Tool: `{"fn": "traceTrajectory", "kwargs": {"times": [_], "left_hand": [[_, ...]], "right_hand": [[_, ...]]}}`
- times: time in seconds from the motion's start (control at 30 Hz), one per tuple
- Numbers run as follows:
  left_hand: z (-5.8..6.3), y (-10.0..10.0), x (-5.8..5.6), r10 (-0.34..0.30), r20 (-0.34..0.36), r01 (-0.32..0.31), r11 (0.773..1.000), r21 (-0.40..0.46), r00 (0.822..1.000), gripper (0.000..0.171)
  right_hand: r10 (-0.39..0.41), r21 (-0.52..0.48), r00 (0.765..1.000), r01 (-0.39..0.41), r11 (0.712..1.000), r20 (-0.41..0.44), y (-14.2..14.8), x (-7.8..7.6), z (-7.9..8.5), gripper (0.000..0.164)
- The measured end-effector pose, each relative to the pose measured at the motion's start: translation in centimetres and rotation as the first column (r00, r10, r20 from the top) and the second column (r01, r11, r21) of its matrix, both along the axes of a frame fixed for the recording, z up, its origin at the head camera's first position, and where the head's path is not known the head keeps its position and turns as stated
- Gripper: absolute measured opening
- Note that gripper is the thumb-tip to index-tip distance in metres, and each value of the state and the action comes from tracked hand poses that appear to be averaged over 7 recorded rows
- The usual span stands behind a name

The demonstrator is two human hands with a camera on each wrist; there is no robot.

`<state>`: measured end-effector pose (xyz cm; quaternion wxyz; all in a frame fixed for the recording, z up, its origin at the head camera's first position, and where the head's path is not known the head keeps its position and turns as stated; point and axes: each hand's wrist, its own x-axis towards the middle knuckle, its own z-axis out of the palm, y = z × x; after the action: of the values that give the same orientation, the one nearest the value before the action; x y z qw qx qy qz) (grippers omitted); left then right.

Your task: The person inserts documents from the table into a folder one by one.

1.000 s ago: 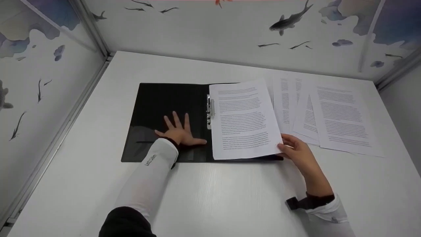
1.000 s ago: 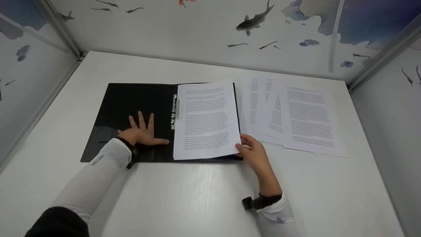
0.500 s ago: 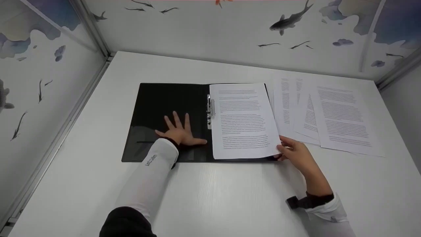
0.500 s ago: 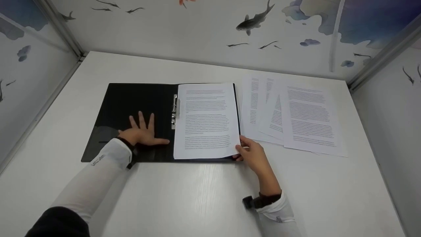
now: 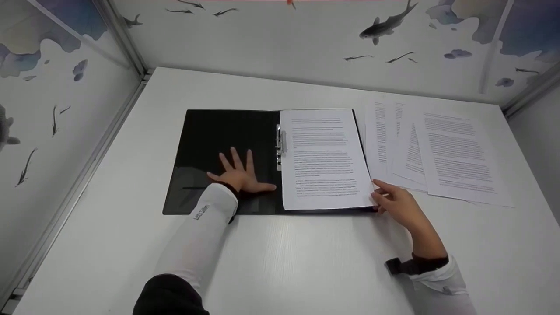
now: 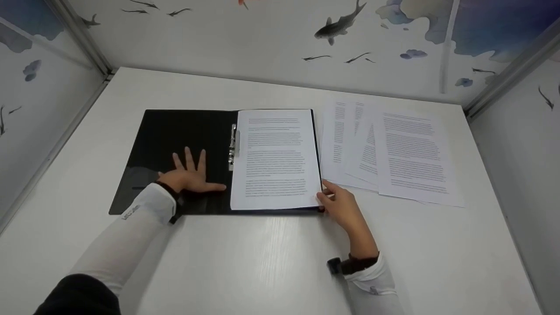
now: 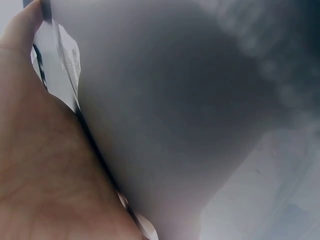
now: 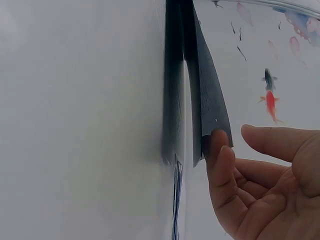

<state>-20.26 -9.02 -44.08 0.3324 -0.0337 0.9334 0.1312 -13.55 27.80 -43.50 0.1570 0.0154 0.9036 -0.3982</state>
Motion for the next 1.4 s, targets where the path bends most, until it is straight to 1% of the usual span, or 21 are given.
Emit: {"fn": "traceTrajectory", "kwargs": {"times": [0.1,0.27,0.4,0.53,0.73,1.03,1.23,1.4], "left_hand": [[0.1,0.0,-0.1,0.000,0.004,0.000,1.000,0.006,1.000,0.124],[0.0,-0.1,-0.1,0.001,0.005,-0.001,1.000,0.007,1.000,0.125],[0.0,-0.1,-0.1,0.001,0.013,-0.002,1.000,0.013,1.000,0.125],[0.1,0.0,-0.1,0.004,0.018,-0.004,1.000,0.021,1.000,0.126],[0.1,0.1,0.0,0.003,0.019,-0.003,1.000,0.020,1.000,0.125],[0.2,0.0,0.1,0.008,0.024,-0.008,1.000,0.020,1.000,0.125],[0.2,0.0,0.1,0.008,0.019,-0.009,1.000,0.017,1.000,0.124],[0.1,0.0,0.1,0.008,0.019,-0.009,1.000,0.019,1.000,0.124]], "right_hand": [[0.006,0.016,1.000,-0.006,1.000,0.004,0.1,0.0,0.0,0.052],[0.028,0.023,0.999,-0.027,0.999,-0.016,-0.1,0.2,0.1,0.050],[0.040,0.046,0.999,-0.038,0.998,-0.023,0.1,0.4,0.1,0.053],[0.039,0.085,0.999,-0.036,0.996,-0.028,0.2,0.4,0.1,0.054],[0.020,0.116,1.000,-0.018,0.993,-0.019,0.0,0.4,-0.1,0.049],[0.022,0.108,0.999,-0.020,0.994,-0.023,0.1,0.2,-0.1,0.048],[0.030,0.111,0.999,-0.027,0.993,-0.031,0.4,0.2,0.3,0.048],[0.046,0.105,0.997,-0.039,0.994,-0.063,1.0,0.1,0.8,0.049]]}}
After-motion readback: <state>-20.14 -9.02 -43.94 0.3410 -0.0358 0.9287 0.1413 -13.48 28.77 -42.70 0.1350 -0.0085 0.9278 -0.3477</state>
